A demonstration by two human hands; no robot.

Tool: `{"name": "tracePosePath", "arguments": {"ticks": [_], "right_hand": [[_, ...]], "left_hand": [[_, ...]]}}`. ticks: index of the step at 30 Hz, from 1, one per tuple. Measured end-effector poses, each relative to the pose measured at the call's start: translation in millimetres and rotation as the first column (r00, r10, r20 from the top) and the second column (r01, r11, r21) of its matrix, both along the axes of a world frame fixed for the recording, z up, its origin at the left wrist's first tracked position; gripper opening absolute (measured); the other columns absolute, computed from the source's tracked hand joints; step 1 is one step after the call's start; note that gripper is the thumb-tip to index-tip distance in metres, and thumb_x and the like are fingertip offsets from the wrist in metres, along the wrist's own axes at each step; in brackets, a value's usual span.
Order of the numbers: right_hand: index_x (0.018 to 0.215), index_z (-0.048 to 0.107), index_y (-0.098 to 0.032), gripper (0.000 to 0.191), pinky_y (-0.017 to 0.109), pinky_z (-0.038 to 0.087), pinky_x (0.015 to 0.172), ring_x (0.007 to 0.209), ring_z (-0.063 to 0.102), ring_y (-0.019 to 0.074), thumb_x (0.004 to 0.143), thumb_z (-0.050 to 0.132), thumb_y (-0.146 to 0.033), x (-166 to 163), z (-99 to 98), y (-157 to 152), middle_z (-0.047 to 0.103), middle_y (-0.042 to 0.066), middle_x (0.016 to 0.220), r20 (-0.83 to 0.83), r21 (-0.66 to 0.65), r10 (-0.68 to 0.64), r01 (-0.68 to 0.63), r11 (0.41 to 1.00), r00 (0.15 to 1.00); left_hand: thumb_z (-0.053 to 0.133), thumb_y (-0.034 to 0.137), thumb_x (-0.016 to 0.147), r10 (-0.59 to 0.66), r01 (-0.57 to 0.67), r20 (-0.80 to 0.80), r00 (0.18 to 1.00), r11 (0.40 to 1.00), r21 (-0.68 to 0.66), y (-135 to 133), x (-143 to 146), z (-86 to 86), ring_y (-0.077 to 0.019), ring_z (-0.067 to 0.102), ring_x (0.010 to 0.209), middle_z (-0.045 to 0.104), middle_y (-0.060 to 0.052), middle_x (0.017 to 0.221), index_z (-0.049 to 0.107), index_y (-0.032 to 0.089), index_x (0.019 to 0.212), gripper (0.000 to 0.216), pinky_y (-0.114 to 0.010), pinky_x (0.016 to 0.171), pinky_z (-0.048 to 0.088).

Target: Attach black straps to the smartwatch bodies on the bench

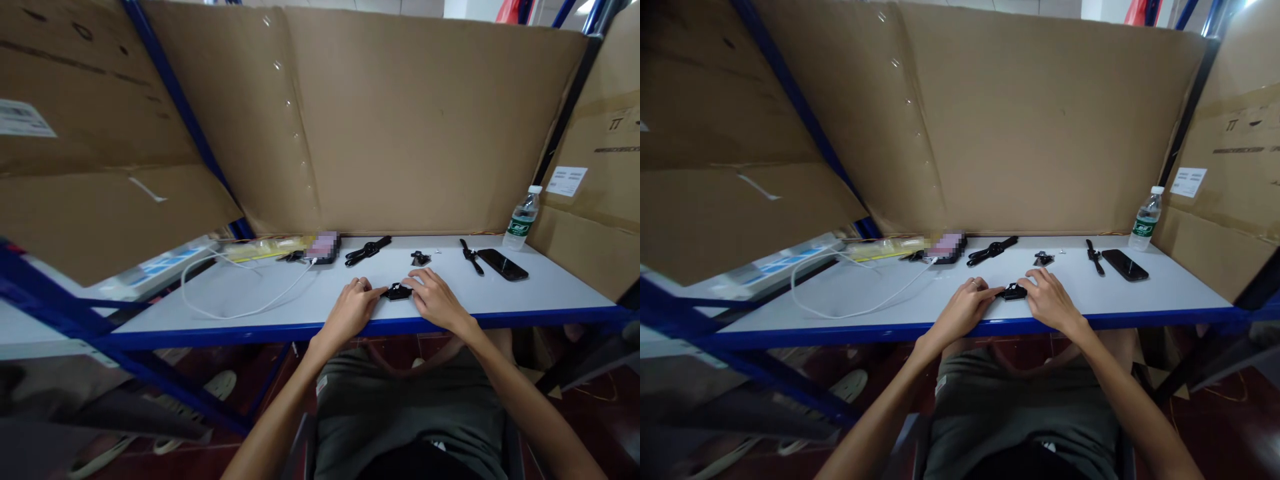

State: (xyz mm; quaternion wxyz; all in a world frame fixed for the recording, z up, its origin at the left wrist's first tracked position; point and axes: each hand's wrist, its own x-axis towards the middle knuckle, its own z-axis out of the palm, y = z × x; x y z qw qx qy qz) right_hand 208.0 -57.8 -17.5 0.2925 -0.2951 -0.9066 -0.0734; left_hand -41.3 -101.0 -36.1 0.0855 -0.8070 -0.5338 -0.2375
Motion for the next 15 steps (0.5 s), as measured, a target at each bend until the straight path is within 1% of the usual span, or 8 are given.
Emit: {"name": "tracePosePath", "arguments": {"ticks": [2,3,4,6,8,10,13,15], "right_hand": [[0.138,0.062,-0.019,0.054,0.050,0.052,0.100,0.120,0.054,0.0296,0.089,0.048,-0.001,-0.2,-0.3,0.3,0.062,0.015,0.129,0.011,0.001,-0.008,0.008,1.000,1.000],[0.139,0.061,-0.020,0.057,0.050,0.052,0.100,0.122,0.053,0.0298,0.088,0.048,0.000,-0.2,-0.3,0.4,0.061,0.015,0.131,0.024,0.002,-0.005,0.004,1.000,1.000],[0.135,0.063,-0.020,0.055,0.050,0.052,0.099,0.123,0.052,0.0299,0.087,0.048,0.000,-0.1,-0.2,0.3,0.060,0.015,0.132,0.033,0.004,0.000,0.000,1.000,0.999],[0.118,0.070,-0.019,0.043,0.048,0.051,0.098,0.122,0.052,0.0300,0.086,0.049,0.000,0.1,0.5,0.1,0.060,0.015,0.129,0.029,0.004,0.003,-0.003,1.000,1.000],[0.105,0.072,-0.018,0.035,0.046,0.051,0.097,0.118,0.053,0.0296,0.087,0.049,0.000,0.3,1.0,-0.1,0.062,0.015,0.124,0.007,-0.001,-0.012,0.012,1.000,1.000],[0.115,0.070,-0.018,0.039,0.047,0.051,0.098,0.118,0.053,0.0294,0.087,0.048,0.000,0.2,0.6,0.0,0.061,0.015,0.124,0.005,-0.008,-0.026,0.026,1.000,1.000],[0.143,0.058,-0.021,0.062,0.049,0.050,0.103,0.126,0.050,0.0295,0.086,0.048,0.001,0.0,-1.6,0.7,0.058,0.014,0.134,0.052,-0.014,-0.022,0.023,1.000,0.998],[0.149,0.053,-0.027,0.070,0.049,0.050,0.104,0.129,0.049,0.0290,0.085,0.047,0.003,0.0,-2.5,0.9,0.054,0.013,0.141,0.089,-0.021,-0.007,0.009,1.000,0.996]], "left_hand": [[0.050,0.020,0.104,0.000,0.000,-0.003,1.000,1.000,0.002,-0.3,0.0,0.7,-0.0243,0.056,0.096,0.060,-0.009,0.101,0.069,0.027,0.137,0.039,-0.038,0.090,0.049],[0.050,0.020,0.104,0.000,0.000,-0.004,1.000,1.000,0.004,-0.5,0.0,1.1,-0.0243,0.056,0.096,0.060,-0.009,0.101,0.069,0.027,0.137,0.039,-0.038,0.090,0.049],[0.050,0.020,0.104,-0.001,0.001,-0.002,1.000,1.000,0.006,-0.7,0.0,1.5,-0.0243,0.056,0.096,0.061,-0.009,0.101,0.070,0.028,0.137,0.039,-0.038,0.089,0.049],[0.051,0.019,0.104,-0.005,0.005,0.000,1.000,1.000,0.009,-1.0,0.0,2.1,-0.0243,0.056,0.095,0.061,-0.009,0.100,0.071,0.028,0.135,0.038,-0.038,0.089,0.049],[0.051,0.020,0.104,-0.007,0.007,-0.001,1.000,1.000,0.009,-1.2,-0.1,2.4,-0.0243,0.056,0.094,0.061,-0.009,0.099,0.071,0.028,0.134,0.038,-0.038,0.089,0.049],[0.051,0.019,0.104,-0.006,0.006,-0.001,1.000,1.000,0.009,-1.4,-0.2,2.3,-0.0240,0.056,0.093,0.061,-0.009,0.099,0.071,0.028,0.134,0.038,-0.038,0.088,0.048],[0.050,0.019,0.104,-0.010,0.010,0.004,1.000,1.000,0.021,-1.4,-0.3,1.8,-0.0235,0.056,0.093,0.060,-0.009,0.100,0.071,0.028,0.135,0.038,-0.037,0.087,0.049],[0.050,0.020,0.104,-0.014,0.013,0.007,1.000,0.999,0.030,-1.4,-0.6,1.5,-0.0234,0.056,0.093,0.060,-0.009,0.099,0.071,0.028,0.134,0.038,-0.037,0.087,0.049]]}}
